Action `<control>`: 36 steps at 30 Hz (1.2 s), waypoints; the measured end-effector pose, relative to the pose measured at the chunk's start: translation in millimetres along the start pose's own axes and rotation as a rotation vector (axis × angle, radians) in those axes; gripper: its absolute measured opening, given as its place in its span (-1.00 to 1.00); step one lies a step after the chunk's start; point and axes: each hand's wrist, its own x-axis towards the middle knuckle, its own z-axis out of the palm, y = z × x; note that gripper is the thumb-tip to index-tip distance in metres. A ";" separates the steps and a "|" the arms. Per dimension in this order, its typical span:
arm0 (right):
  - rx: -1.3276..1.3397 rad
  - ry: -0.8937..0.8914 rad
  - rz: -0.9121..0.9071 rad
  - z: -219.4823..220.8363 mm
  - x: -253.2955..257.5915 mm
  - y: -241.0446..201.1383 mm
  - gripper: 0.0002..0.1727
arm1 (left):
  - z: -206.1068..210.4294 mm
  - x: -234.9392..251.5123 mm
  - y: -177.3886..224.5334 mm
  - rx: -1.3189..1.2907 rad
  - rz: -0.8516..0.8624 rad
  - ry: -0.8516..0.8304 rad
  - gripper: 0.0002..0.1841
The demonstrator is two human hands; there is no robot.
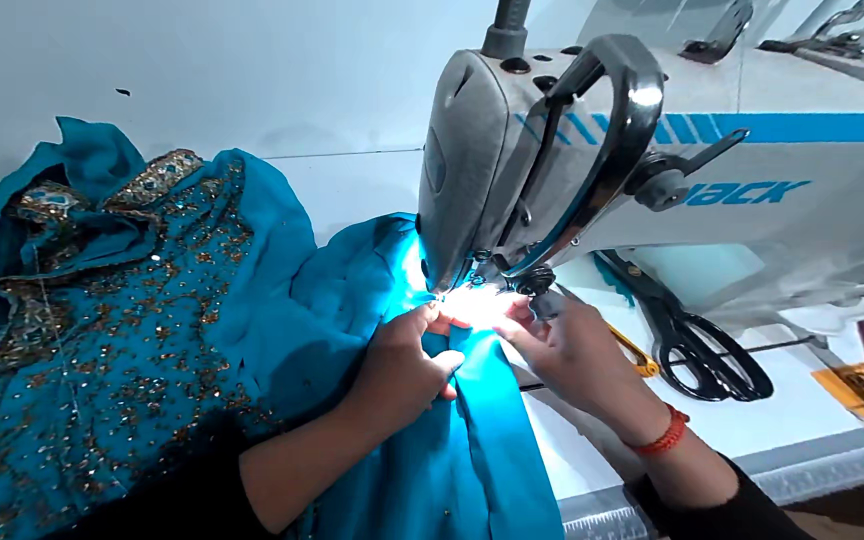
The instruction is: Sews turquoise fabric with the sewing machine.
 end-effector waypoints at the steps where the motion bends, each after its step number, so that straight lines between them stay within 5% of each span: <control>1: -0.011 -0.058 0.035 3.1 3.9 -3.6 -0.83 | -0.3 -0.2 0.8 0.006 -0.005 -0.005 -0.66; 7: 0.014 -0.163 0.158 6.3 9.6 -12.9 -0.86 | 0.9 -2.2 3.9 0.012 -0.044 0.020 -0.63; 15: 0.035 0.079 -0.084 6.4 5.6 3.6 -0.93 | 1.3 -2.8 2.1 0.005 -0.007 0.031 -0.60; 18: 0.183 0.000 -0.216 8.9 3.7 6.4 -0.80 | 0.1 -3.1 1.9 -0.025 0.009 0.036 -0.62; 22: 0.095 -0.160 -0.176 14.9 0.3 4.2 -0.66 | -0.9 -1.9 -4.5 -0.111 0.059 0.078 -0.58; 36: 0.031 -0.077 -0.235 25.2 2.8 0.0 -0.75 | -0.9 -2.9 -0.6 -0.111 0.025 0.073 -0.62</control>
